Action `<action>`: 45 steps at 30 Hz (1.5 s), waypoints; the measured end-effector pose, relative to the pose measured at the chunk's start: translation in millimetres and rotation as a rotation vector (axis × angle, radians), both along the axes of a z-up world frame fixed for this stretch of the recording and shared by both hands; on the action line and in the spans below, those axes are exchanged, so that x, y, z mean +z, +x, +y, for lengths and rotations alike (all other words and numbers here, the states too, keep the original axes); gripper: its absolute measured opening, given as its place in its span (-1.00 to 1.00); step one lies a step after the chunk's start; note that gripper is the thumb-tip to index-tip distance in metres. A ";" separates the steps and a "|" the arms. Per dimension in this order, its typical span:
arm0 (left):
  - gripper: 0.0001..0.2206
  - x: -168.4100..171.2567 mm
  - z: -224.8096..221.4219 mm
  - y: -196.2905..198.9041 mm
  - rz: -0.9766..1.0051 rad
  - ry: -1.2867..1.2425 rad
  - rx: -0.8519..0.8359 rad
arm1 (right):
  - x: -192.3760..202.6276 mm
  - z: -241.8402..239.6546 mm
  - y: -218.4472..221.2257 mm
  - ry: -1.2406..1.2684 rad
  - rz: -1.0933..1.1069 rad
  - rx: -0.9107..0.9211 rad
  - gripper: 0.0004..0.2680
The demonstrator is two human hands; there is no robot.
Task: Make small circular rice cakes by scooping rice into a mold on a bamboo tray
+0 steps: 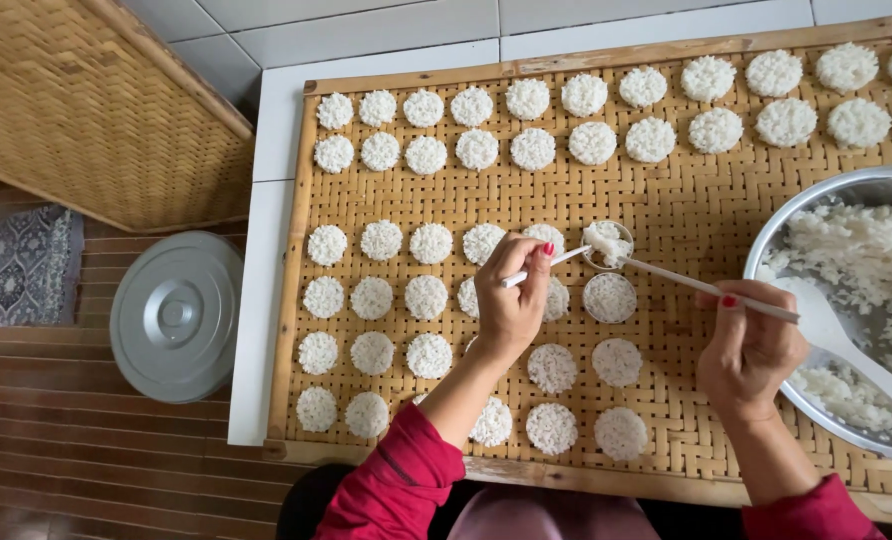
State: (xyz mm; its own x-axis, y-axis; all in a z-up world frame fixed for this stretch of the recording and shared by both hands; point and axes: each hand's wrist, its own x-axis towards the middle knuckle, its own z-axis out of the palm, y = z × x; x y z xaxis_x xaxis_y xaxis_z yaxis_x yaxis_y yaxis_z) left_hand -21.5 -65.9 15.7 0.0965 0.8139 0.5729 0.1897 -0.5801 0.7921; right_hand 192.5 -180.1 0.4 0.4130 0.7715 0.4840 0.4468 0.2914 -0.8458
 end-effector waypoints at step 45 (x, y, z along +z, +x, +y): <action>-0.89 -35.4 -2.4 14.1 -0.029 -0.026 0.066 | -19.1 17.8 -8.3 0.164 -0.334 0.055 -0.92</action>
